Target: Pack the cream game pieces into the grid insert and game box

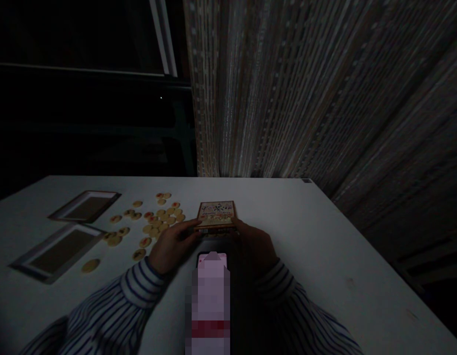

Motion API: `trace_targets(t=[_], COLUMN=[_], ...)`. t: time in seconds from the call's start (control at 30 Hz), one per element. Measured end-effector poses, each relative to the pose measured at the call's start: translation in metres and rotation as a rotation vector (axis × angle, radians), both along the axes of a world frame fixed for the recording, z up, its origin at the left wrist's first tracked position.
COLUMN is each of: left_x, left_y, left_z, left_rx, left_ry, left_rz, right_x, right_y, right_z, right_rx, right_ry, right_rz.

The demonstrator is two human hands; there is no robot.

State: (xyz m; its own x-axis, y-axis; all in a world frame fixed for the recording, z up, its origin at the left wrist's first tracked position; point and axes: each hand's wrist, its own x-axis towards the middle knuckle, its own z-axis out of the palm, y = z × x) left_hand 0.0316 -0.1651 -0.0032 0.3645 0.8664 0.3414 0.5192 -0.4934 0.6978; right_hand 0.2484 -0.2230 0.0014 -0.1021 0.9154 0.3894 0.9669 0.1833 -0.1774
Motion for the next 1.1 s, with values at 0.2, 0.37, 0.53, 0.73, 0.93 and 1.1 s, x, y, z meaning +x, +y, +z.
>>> trace_targets(t=[0.2,0.37,0.53,0.73,0.93,1.1], left_x=[-0.0002,-0.0002,0.0001,0.0013,0.0024,0.0029], left_y=[0.0009,0.0007,-0.0009,-0.0018,-0.0016,-0.0008], left_z=[-0.0022,-0.0037,-0.0014,-0.0031,-0.0061,-0.0066], left_rx=[0.015,-0.027,-0.052,-0.023,-0.029,0.002], left_ry=[0.026,0.044,0.077,0.077,0.059,0.057], left_rz=[-0.012,-0.019,-0.024,-0.029,-0.034,-0.046], right_x=[0.0002,-0.0011,-0.0013,-0.0016,-0.0007,-0.0005], right_y=[-0.0020,-0.0028,-0.0036,-0.0049,-0.0044,-0.0046], right_z=[0.0012,0.0056,0.0073,0.0065,0.0032,0.0020], right_rx=[-0.039,-0.121,-0.166,-0.181,-0.177,-0.205], right_ry=[0.002,0.012,0.008,-0.006,-0.004,-0.029], right_rz=[-0.005,-0.011,0.008,0.004,0.009,0.006])
